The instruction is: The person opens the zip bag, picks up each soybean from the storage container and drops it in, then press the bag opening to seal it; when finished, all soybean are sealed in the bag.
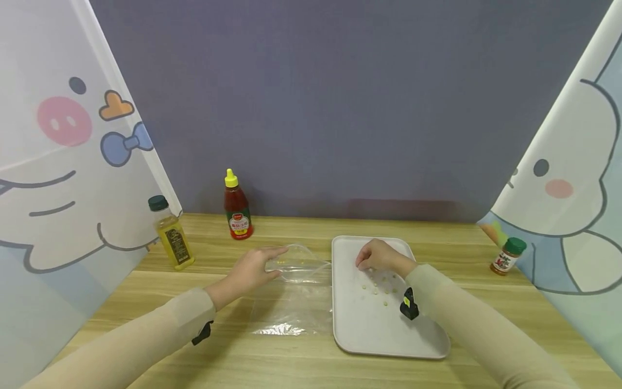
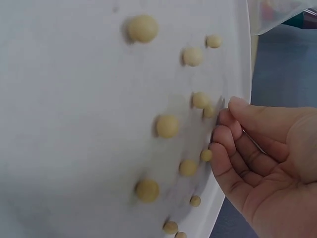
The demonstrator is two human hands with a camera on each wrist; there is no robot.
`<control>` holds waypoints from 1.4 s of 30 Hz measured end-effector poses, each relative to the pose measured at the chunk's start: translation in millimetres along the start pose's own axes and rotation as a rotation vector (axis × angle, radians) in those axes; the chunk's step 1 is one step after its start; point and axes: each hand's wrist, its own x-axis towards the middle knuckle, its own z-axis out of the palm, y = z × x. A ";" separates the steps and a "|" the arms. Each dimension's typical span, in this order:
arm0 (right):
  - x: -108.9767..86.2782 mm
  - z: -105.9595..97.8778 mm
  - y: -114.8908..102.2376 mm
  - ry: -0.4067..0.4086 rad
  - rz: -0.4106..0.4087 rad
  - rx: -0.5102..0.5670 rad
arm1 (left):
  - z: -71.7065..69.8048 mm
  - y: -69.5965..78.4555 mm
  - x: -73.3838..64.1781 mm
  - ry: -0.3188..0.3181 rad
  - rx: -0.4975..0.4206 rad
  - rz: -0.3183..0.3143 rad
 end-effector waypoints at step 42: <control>29.7 30.2 -122.0 0.046 -0.262 0.153 | 0.7 -1.8 2.7 -0.008 0.006 0.007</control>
